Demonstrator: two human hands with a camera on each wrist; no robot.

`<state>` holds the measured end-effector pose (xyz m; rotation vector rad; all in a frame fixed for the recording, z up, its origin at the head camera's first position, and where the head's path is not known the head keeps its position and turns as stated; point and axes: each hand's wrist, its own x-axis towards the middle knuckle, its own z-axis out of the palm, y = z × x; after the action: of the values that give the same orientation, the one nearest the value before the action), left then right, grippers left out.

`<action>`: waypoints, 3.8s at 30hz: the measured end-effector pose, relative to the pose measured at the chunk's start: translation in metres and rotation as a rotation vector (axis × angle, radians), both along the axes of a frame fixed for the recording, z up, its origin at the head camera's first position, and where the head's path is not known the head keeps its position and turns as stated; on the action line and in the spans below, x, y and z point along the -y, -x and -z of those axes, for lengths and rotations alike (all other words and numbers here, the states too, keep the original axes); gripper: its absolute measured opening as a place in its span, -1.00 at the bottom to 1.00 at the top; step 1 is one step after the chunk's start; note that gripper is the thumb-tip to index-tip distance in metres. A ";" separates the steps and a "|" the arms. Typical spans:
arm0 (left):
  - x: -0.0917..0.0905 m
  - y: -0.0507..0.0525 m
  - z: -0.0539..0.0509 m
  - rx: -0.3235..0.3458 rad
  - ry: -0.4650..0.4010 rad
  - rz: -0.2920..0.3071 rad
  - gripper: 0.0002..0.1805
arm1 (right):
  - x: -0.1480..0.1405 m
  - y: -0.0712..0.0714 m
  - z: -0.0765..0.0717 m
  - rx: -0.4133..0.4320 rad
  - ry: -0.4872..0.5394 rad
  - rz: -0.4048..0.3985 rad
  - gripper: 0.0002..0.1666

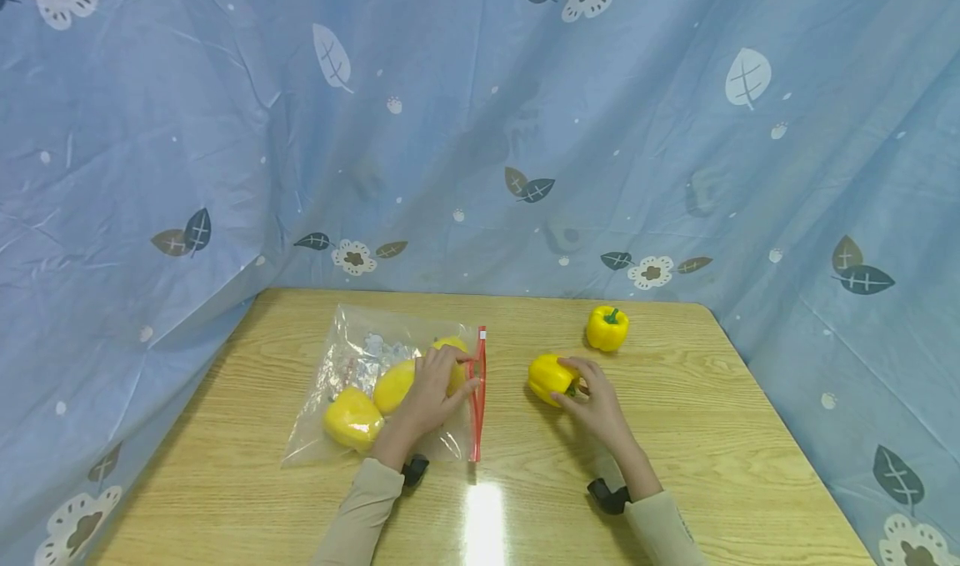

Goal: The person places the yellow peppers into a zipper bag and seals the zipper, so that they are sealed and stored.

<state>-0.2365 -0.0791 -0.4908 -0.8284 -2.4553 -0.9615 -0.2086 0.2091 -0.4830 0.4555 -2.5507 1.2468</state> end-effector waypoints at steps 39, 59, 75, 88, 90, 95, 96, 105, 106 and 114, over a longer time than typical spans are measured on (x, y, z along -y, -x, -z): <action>0.004 0.000 -0.009 -0.172 0.093 -0.030 -0.63 | 0.059 0.006 0.001 0.121 0.157 -0.232 -0.37; 0.004 -0.003 -0.013 -0.168 0.109 -0.049 -0.64 | 0.075 -0.002 -0.015 0.211 0.248 -0.394 -0.34; 0.005 -0.003 -0.012 -0.132 0.123 -0.061 -0.66 | 0.084 0.001 -0.007 0.308 0.272 -0.493 -0.31; 0.004 -0.004 -0.012 -0.149 0.127 -0.072 -0.68 | 0.087 0.011 0.021 0.324 0.306 -0.590 -0.31; 0.004 -0.004 -0.012 -0.146 0.124 -0.070 -0.68 | 0.087 0.011 0.019 0.320 0.308 -0.594 -0.32; 0.004 -0.004 -0.012 -0.142 0.114 -0.064 -0.67 | 0.082 0.011 0.019 0.308 0.253 -0.566 -0.33; 0.004 -0.004 -0.012 -0.143 0.109 -0.062 -0.67 | 0.081 0.011 0.020 0.304 0.237 -0.557 -0.34; 0.003 -0.003 -0.012 -0.166 0.098 -0.066 -0.68 | 0.070 0.010 0.017 0.240 0.084 -0.501 -0.40; 0.003 -0.002 -0.012 -0.167 0.096 -0.066 -0.68 | 0.069 0.010 0.015 0.241 0.069 -0.503 -0.40; 0.003 -0.003 -0.012 -0.137 0.089 -0.056 -0.68 | 0.066 0.005 0.008 0.324 0.059 -0.553 -0.33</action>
<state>-0.2336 -0.0816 -0.4789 -0.8210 -2.4040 -0.7548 -0.2134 0.1433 -0.4908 1.0796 -2.7383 1.6909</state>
